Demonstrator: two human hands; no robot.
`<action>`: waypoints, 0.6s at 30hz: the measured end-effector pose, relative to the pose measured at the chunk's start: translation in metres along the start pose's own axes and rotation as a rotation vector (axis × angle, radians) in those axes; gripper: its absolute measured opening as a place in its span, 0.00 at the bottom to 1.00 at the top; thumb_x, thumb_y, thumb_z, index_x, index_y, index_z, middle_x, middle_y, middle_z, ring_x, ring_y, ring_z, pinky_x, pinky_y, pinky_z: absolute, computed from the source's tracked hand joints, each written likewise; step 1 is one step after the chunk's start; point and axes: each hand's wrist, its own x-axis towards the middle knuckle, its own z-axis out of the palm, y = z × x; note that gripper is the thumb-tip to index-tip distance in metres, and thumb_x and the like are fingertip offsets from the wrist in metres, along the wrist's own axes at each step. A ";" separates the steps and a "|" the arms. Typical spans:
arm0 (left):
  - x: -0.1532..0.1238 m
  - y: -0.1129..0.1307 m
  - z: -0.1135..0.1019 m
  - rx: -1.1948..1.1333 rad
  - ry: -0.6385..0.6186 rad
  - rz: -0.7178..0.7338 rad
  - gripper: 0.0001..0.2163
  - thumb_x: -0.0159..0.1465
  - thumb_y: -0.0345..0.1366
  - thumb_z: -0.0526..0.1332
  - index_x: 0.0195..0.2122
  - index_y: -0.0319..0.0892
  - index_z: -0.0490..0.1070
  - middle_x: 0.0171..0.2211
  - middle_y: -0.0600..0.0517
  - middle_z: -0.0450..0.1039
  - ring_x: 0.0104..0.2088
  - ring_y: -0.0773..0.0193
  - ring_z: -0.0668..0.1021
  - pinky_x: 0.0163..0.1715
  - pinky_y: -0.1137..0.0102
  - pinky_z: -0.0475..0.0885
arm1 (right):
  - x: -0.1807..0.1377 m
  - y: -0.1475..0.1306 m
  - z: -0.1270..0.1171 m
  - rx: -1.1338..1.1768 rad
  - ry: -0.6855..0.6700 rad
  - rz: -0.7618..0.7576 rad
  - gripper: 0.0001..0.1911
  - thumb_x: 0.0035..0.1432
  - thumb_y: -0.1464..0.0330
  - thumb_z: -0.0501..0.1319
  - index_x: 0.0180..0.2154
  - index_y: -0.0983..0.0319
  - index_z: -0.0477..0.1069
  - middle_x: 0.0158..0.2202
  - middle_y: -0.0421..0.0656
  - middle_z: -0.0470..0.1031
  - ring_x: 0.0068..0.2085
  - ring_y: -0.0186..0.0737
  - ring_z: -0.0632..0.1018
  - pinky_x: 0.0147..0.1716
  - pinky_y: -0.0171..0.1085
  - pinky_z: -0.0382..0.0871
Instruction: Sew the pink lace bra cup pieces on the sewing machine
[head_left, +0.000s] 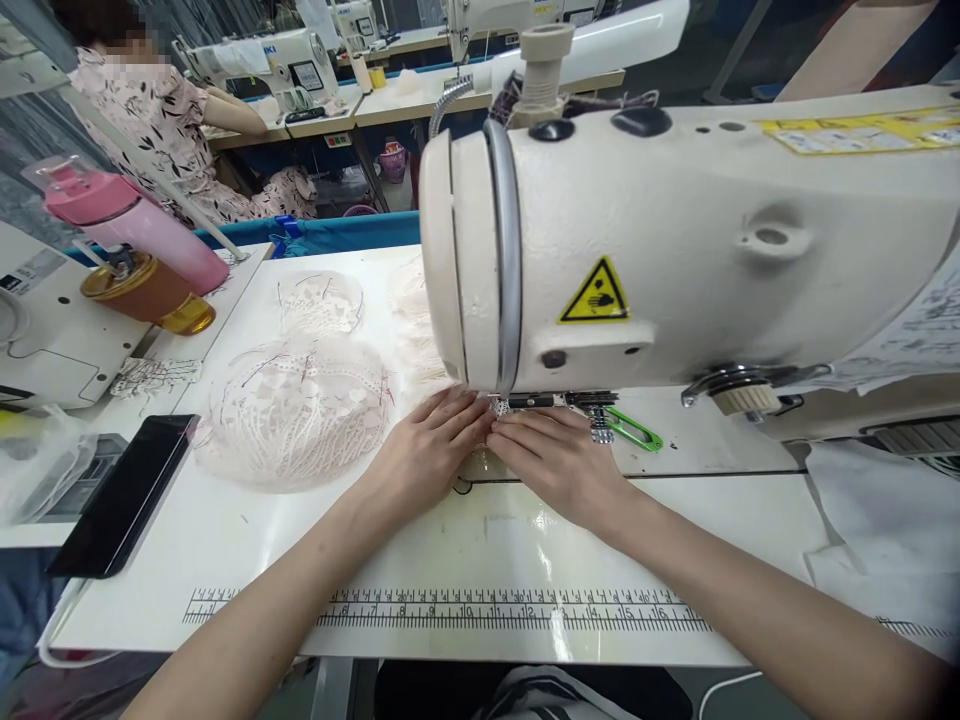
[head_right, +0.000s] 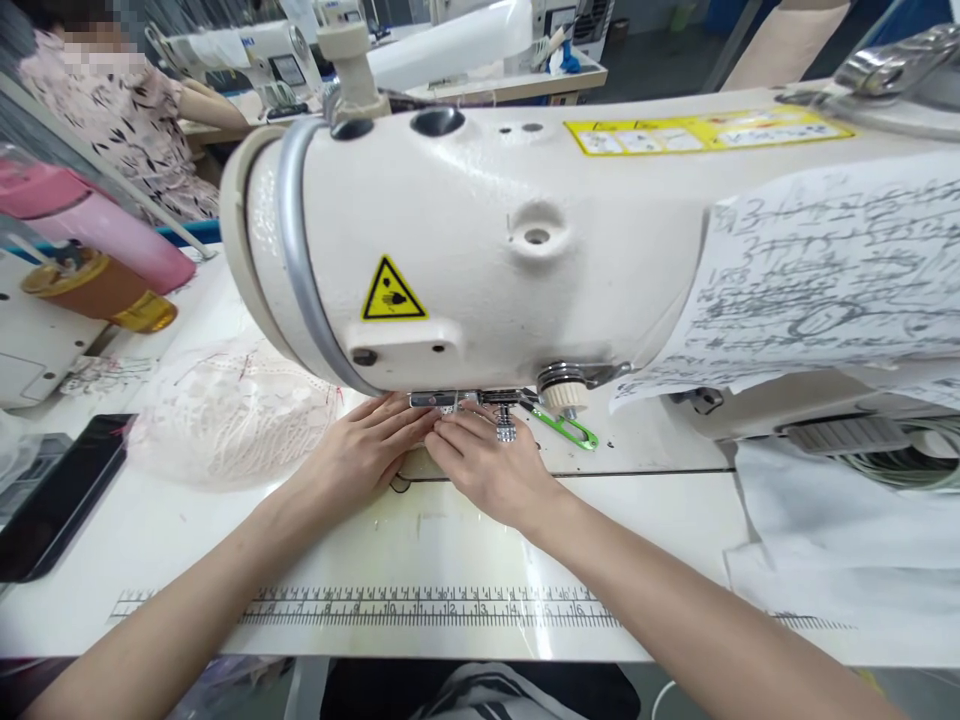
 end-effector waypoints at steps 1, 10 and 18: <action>0.000 0.000 0.000 -0.001 0.001 -0.003 0.18 0.69 0.26 0.51 0.57 0.34 0.70 0.57 0.45 0.72 0.58 0.55 0.75 0.59 0.56 0.71 | 0.000 0.000 0.000 0.006 0.000 -0.002 0.14 0.62 0.82 0.56 0.40 0.62 0.75 0.43 0.40 0.81 0.46 0.35 0.79 0.49 0.37 0.69; 0.003 0.006 0.001 0.027 0.007 -0.049 0.18 0.69 0.27 0.53 0.57 0.36 0.70 0.57 0.45 0.73 0.59 0.55 0.74 0.61 0.57 0.68 | 0.000 0.002 0.001 0.002 0.051 -0.014 0.11 0.65 0.80 0.56 0.41 0.62 0.75 0.44 0.41 0.81 0.47 0.36 0.79 0.49 0.37 0.69; 0.006 0.018 0.002 0.114 0.022 -0.110 0.17 0.68 0.29 0.54 0.56 0.34 0.71 0.56 0.41 0.73 0.59 0.51 0.74 0.61 0.56 0.68 | 0.000 0.006 -0.006 -0.015 0.015 -0.023 0.12 0.65 0.80 0.55 0.42 0.65 0.75 0.44 0.42 0.81 0.47 0.35 0.78 0.49 0.37 0.68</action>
